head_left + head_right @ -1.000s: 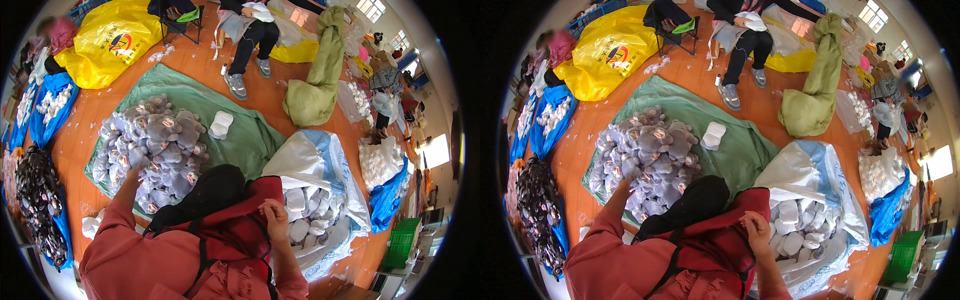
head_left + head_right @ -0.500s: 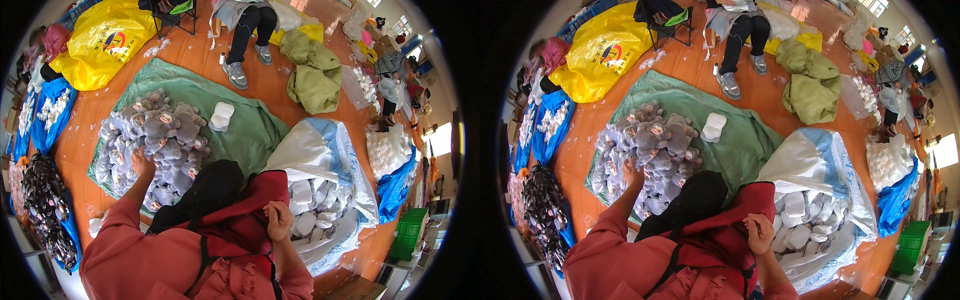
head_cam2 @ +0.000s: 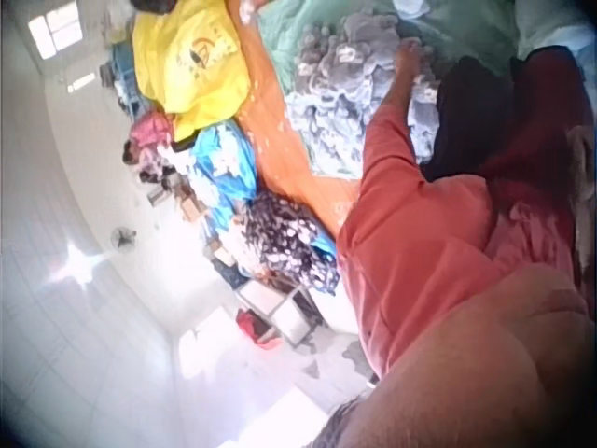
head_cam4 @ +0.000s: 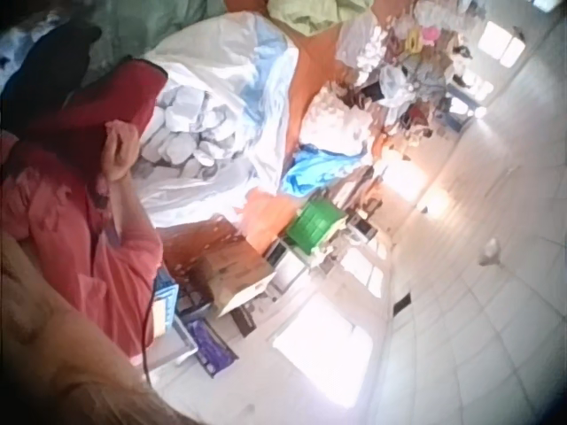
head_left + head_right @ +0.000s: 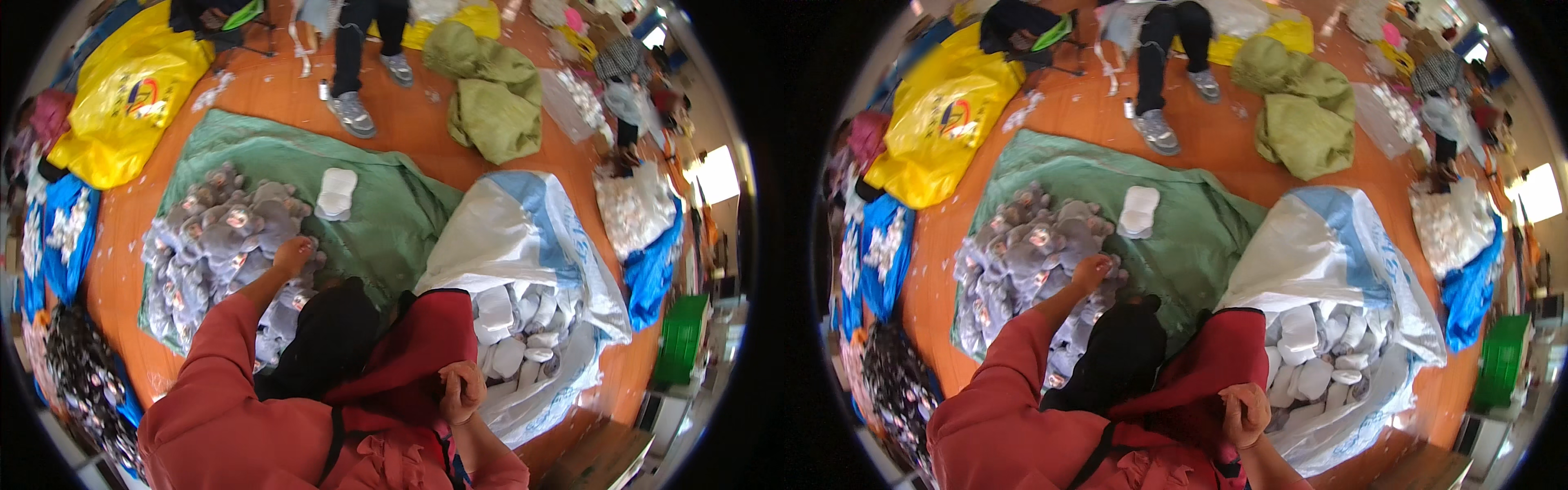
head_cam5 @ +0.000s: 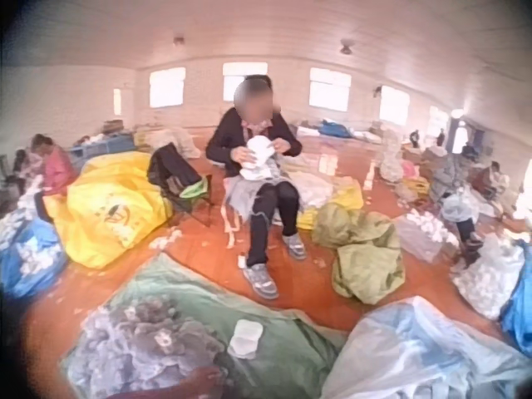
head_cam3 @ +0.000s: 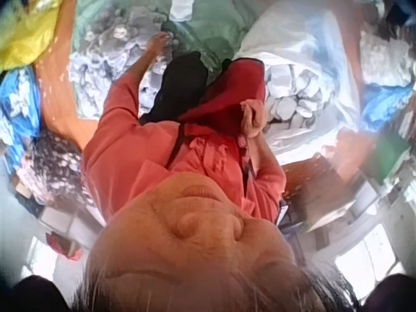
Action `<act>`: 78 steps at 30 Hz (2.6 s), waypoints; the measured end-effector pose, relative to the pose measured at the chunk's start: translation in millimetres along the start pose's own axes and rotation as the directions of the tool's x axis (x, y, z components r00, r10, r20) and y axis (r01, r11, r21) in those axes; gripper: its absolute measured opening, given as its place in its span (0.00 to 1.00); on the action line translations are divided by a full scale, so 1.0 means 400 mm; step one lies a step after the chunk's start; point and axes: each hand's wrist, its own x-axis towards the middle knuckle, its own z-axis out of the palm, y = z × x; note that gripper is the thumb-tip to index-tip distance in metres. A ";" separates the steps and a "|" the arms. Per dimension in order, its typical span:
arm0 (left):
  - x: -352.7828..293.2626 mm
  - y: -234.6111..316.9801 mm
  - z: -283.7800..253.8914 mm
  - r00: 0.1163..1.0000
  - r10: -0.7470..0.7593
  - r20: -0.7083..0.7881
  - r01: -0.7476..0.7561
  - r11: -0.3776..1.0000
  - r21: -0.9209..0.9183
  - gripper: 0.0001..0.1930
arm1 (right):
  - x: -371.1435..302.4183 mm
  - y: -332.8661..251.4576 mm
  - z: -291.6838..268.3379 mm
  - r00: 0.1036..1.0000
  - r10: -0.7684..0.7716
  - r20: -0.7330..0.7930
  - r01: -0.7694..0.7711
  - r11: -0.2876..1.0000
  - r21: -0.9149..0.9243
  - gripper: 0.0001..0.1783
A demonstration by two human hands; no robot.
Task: The person sits on the floor and repeatedly stuffs white filling into grey plush toy shells by hand. They then place the finished stuffed toys onto a growing pile on a green mat.
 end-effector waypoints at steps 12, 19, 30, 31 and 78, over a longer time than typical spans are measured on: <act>0.478 -0.237 0.295 0.878 -0.471 -0.086 0.467 0.801 0.375 0.46 | 0.006 0.009 -0.036 0.997 0.034 0.067 -0.032 0.999 -0.027 0.15; 0.527 -0.352 0.423 0.795 -0.570 0.208 0.599 0.791 -0.126 0.41 | 0.027 0.014 -0.042 0.994 0.033 0.104 -0.033 0.999 -0.006 0.18; 0.437 -0.137 0.295 0.716 -0.696 0.055 0.562 0.527 -0.637 0.15 | 0.017 0.012 -0.027 1.000 0.011 0.011 -0.013 0.983 0.183 0.14; 0.426 -0.126 0.280 0.748 -0.659 0.078 0.558 0.560 -0.613 0.16 | 0.017 0.013 -0.028 1.000 0.003 0.008 -0.005 0.976 0.217 0.14; 0.033 0.802 0.168 0.597 0.385 0.704 -0.536 0.844 -0.008 0.16 | -0.500 0.786 -0.001 -0.206 0.952 -0.227 -0.472 0.107 0.875 0.40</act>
